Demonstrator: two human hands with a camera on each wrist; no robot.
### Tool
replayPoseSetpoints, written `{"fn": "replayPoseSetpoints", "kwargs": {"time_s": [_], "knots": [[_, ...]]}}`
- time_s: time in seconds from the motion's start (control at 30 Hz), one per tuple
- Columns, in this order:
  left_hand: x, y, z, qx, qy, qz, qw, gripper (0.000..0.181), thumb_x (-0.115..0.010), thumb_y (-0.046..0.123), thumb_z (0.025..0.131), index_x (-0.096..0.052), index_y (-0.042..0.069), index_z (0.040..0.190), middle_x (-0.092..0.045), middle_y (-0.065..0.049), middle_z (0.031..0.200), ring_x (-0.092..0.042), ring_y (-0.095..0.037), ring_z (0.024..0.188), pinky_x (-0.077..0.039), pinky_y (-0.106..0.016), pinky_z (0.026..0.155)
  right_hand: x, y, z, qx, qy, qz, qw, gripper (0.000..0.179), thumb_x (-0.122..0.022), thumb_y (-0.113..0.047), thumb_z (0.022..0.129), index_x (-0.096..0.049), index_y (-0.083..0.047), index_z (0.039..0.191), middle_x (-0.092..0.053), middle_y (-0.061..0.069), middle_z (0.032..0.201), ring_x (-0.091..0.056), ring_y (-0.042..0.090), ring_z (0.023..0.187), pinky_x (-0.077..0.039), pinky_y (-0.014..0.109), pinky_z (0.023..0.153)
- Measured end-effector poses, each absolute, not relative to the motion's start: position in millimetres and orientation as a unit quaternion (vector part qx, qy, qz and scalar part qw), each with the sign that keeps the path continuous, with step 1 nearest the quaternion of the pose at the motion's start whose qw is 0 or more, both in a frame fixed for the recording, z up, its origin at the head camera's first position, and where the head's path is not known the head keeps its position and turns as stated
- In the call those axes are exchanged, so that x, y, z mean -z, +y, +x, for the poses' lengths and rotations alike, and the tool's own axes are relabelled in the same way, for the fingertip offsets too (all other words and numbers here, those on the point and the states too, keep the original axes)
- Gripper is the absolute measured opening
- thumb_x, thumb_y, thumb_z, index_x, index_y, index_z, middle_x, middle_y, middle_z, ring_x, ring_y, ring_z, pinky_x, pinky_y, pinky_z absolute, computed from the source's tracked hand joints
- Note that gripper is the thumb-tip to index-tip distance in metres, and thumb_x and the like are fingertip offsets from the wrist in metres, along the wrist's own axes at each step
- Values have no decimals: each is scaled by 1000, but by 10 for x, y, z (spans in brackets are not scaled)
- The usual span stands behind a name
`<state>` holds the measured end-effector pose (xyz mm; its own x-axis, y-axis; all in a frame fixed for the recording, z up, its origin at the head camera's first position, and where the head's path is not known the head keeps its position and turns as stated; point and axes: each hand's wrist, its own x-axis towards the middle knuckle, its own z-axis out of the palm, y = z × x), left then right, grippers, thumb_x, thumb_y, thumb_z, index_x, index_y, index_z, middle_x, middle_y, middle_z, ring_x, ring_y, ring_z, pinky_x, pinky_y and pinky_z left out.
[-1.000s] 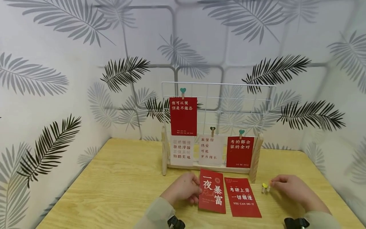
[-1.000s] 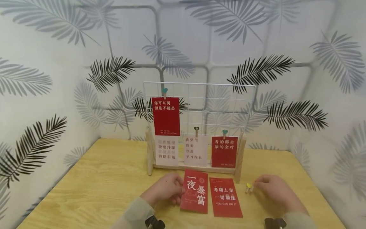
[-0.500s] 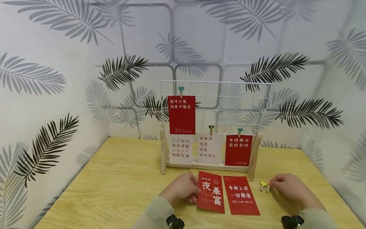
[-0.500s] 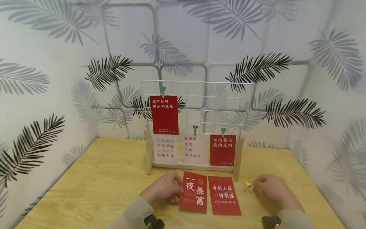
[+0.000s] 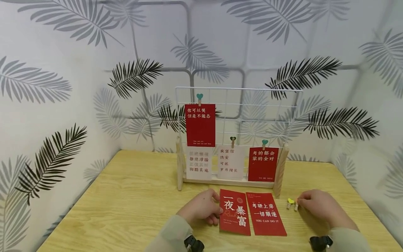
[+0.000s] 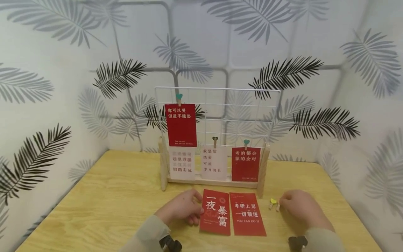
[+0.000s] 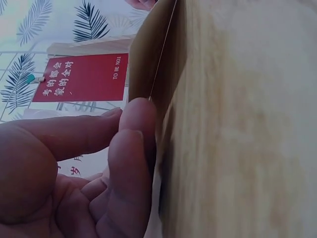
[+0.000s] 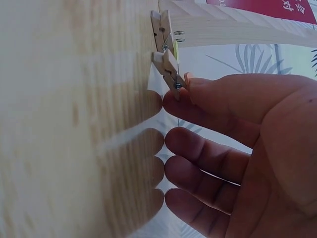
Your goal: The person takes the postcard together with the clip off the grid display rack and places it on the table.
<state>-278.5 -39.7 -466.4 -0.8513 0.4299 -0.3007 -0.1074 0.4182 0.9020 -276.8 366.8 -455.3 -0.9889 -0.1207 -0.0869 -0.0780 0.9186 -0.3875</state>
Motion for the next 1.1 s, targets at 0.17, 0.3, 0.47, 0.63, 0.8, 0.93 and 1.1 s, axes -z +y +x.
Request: {"fn": "replayPoseSetpoints", "kwargs": {"time_s": [0.17,0.3,0.47,0.63,0.8,0.93,1.1], "knots": [[4649,-400,-2784,-529,800,99,267,27,-71,7,93,-53,4,113,-69,-16,82,-66,-21,57,-54,-30,50,4564,3682,-2789,196,978,-48,55,15,-66,-26,96,-77,-15,92,-72,5,97,-64,22,87,-51,54,82],[4625,-406,-2787,-523,803,98,267,25,-71,9,94,-54,4,112,-69,-15,83,-67,-22,58,-55,-31,52,4562,3683,-2798,197,978,-48,53,15,-67,-26,95,-77,-15,92,-72,5,97,-64,22,88,-51,54,82],[4604,-406,-2790,-517,804,110,272,24,-69,12,96,-53,5,113,-69,-16,81,-67,-22,58,-56,-32,52,4551,3682,-2792,202,977,-42,55,14,-68,-25,95,-77,-15,92,-71,3,94,-60,18,83,-51,47,77],[4638,-408,-2788,-515,809,110,260,26,-68,13,97,-53,4,116,-69,-15,82,-67,-23,58,-55,-33,52,4553,3664,-2770,208,976,-41,50,12,-68,-24,94,-75,-18,87,-70,0,92,-59,16,83,-50,46,78],[4640,-418,-2806,-514,817,106,240,26,-68,14,97,-53,5,116,-69,-13,81,-67,-23,59,-55,-33,52,4540,3647,-2765,220,974,-34,48,12,-67,-26,94,-74,-18,88,-71,2,97,-62,22,91,-49,54,87],[4611,-430,-2821,-514,819,111,230,26,-68,16,98,-53,6,116,-69,-13,79,-67,-23,58,-55,-33,53,4528,3648,-2778,232,971,-25,49,20,-66,-30,96,-75,-12,99,-71,6,102,-63,29,97,-47,58,89],[4579,-445,-2823,-521,815,102,232,27,-67,19,98,-53,8,119,-69,-13,82,-67,-23,60,-56,-34,54,4516,3661,-2774,229,972,-41,23,26,-64,-29,98,-73,-7,109,-72,10,106,-65,37,103,-49,59,88]]}}
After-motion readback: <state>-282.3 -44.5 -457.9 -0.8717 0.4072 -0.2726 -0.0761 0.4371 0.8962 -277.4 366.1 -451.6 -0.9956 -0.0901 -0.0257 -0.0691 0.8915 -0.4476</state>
